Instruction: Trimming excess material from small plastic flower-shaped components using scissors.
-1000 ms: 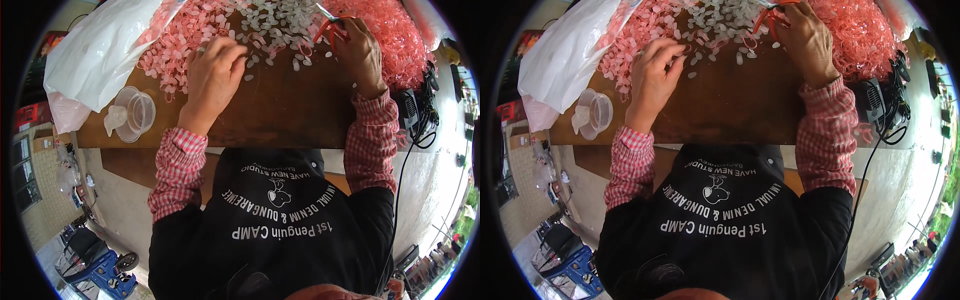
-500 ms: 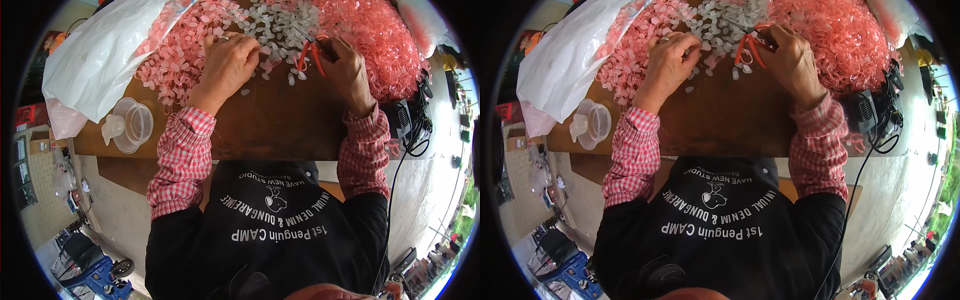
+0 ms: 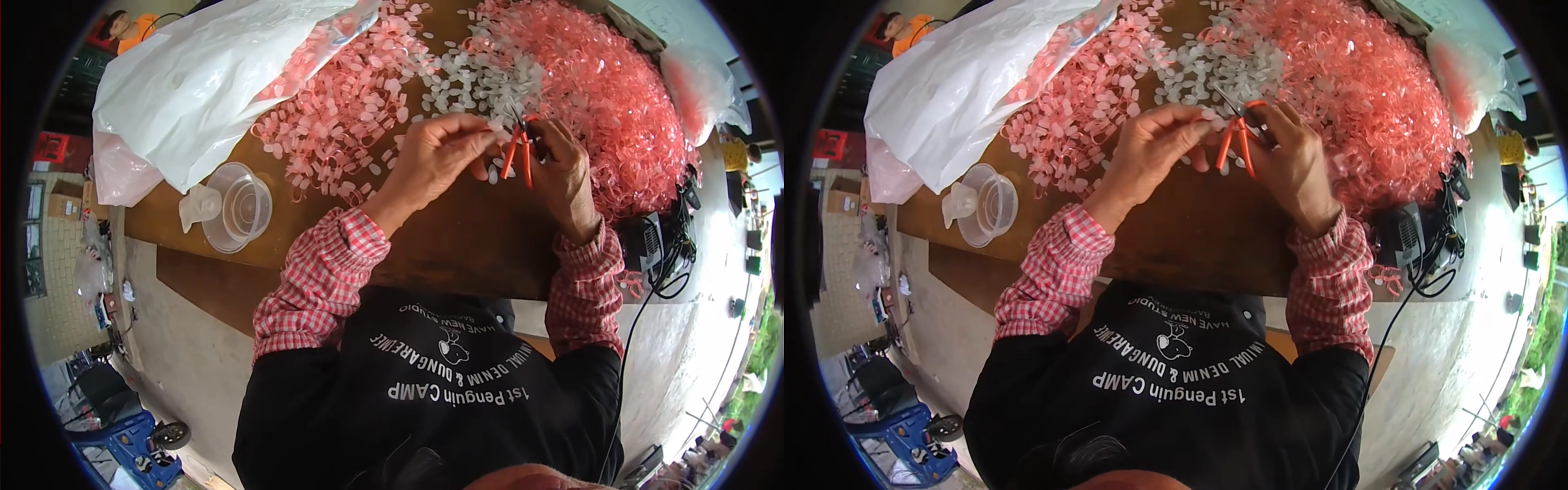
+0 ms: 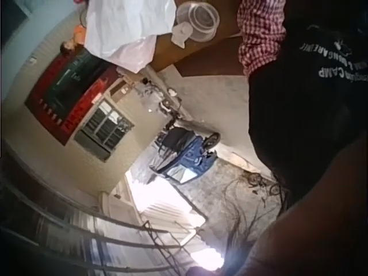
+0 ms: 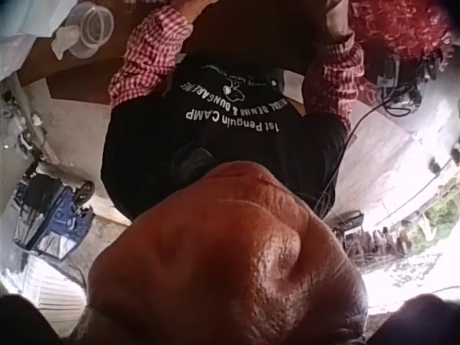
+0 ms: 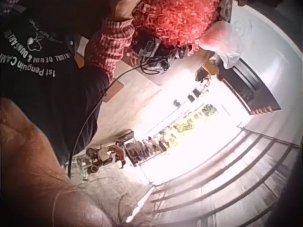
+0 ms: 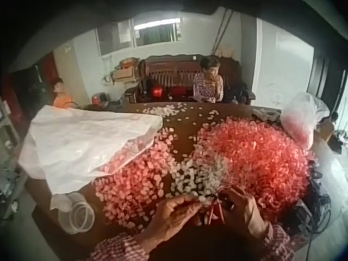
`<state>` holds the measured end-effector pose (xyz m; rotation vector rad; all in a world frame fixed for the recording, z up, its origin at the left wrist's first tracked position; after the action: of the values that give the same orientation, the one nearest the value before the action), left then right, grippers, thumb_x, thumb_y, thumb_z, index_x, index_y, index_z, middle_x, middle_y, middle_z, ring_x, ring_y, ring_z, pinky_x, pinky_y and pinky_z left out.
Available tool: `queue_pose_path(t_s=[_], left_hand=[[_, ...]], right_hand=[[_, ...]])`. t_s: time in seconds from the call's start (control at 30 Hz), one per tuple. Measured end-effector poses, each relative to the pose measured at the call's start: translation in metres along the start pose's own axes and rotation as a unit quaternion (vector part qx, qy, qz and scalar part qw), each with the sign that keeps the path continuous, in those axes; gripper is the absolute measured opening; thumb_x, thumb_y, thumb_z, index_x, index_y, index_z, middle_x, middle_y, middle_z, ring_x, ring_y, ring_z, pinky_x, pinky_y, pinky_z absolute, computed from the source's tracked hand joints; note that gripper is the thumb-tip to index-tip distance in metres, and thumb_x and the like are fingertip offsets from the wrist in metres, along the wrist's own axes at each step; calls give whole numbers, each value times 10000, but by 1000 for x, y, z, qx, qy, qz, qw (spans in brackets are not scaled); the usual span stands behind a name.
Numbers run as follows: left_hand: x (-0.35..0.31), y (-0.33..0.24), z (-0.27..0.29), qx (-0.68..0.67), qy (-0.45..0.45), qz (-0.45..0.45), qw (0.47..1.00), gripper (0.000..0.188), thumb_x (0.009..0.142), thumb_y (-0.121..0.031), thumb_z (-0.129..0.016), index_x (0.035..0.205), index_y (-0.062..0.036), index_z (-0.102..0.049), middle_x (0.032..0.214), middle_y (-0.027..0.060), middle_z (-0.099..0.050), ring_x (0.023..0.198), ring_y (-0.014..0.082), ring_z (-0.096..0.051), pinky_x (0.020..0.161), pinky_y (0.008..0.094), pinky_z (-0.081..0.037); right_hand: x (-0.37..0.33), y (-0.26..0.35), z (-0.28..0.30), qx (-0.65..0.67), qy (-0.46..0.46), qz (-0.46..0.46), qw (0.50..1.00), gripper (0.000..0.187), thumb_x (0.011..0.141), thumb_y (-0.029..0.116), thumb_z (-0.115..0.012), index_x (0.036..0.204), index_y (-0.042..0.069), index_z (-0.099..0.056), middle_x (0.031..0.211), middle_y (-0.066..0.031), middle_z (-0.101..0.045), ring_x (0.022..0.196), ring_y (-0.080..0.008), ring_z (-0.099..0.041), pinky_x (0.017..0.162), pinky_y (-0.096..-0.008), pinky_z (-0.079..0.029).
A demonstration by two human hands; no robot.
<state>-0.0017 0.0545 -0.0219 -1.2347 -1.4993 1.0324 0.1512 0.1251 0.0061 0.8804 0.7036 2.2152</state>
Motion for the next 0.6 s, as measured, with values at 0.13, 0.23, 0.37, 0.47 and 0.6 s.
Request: queue_pose_path(t_s=[0.13, 0.23, 0.37, 0.47, 0.6], left_hand=[[1, 3, 5, -133, -65, 37, 988, 230, 912, -210, -666, 1058, -33, -677, 886, 95, -689, 657, 131, -638, 544, 247, -534], [0, 9, 7, -183, -86, 80, 976, 239, 915, -254, -665, 1047, -55, -680, 870, 76, -689, 649, 124, -632, 572, 263, -510], [-2, 17, 9, -211, -103, 120, 965, 250, 899, -322, -682, 1014, -100, -683, 868, 18, -677, 679, 97, -596, 641, 257, -427], [-4, 23, 12, -222, -121, 140, 957, 243, 887, -337, -696, 993, -118, -683, 873, -9, -666, 699, 81, -567, 652, 249, -392], [-8, 28, 5, -245, -143, 153, 947, 216, 876, -326, -712, 959, -128, -686, 852, -36, -652, 703, 57, -541, 643, 241, -378]], right_hand=[[1, 8, -2, -32, -21, 36, 999, 322, 770, 30, -705, 1073, 1, -599, 942, -126, -608, 661, -176, -596, 605, -312, -486], [-1, 4, -5, -87, -16, 69, 994, 381, 768, 41, -706, 1121, 17, -565, 1013, -145, -578, 693, -242, -615, 617, -346, -491], [1, 16, -8, -103, -9, 117, 988, 416, 765, 101, -733, 1130, 30, -546, 1025, -159, -573, 778, -325, -607, 697, -415, -489], [-1, 20, -11, -134, -7, 139, 981, 414, 771, 95, -719, 1137, 32, -535, 1045, -173, -565, 817, -353, -604, 715, -424, -489], [-3, 22, -17, -152, -13, 156, 976, 457, 745, 152, -724, 1141, 38, -525, 1045, -132, -554, 878, -324, -594, 751, -401, -483]])
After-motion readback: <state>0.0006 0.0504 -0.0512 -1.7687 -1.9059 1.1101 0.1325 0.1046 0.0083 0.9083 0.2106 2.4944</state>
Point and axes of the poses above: each hand's wrist, its own x-axis towards the middle knuckle, its own z-axis out of the back of the hand, y = z × x, the point moved 6 cm from there along x, towards the middle knuckle
